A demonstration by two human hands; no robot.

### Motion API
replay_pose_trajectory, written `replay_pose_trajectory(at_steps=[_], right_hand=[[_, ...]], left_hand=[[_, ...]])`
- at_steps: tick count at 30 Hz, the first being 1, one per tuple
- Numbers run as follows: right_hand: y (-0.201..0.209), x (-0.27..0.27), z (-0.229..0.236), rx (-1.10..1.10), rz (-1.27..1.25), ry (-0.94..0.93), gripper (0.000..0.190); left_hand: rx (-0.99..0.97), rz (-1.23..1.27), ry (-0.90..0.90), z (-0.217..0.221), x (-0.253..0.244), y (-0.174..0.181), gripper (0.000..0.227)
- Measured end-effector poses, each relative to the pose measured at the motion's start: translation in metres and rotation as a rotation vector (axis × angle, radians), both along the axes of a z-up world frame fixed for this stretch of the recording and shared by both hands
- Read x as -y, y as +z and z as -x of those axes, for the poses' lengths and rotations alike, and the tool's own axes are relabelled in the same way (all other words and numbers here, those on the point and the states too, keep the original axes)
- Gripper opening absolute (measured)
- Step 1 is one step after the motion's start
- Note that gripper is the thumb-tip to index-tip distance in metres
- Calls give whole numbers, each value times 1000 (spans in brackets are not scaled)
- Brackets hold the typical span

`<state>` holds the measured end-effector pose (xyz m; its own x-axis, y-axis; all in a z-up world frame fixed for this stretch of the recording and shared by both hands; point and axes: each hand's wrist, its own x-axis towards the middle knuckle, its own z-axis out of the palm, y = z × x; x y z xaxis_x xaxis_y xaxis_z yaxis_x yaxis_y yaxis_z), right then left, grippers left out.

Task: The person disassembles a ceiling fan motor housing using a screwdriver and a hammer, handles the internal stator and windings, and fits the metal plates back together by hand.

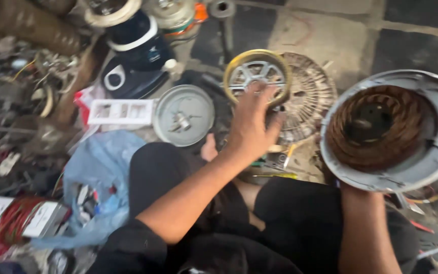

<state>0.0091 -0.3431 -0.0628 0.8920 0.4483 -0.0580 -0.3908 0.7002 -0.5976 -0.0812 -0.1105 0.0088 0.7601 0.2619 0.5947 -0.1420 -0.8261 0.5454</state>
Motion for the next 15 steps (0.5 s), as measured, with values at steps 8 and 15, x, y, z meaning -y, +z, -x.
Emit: replay_pose_trajectory(at_steps=[8, 15], right_hand=[[-2, -6, -2, 65, 13, 91, 54], [-9, -12, -3, 77, 77, 85, 50]], left_hand=[[-458, 476, 386, -32, -112, -50, 63], [-596, 375, 313, -55, -124, -66, 48]])
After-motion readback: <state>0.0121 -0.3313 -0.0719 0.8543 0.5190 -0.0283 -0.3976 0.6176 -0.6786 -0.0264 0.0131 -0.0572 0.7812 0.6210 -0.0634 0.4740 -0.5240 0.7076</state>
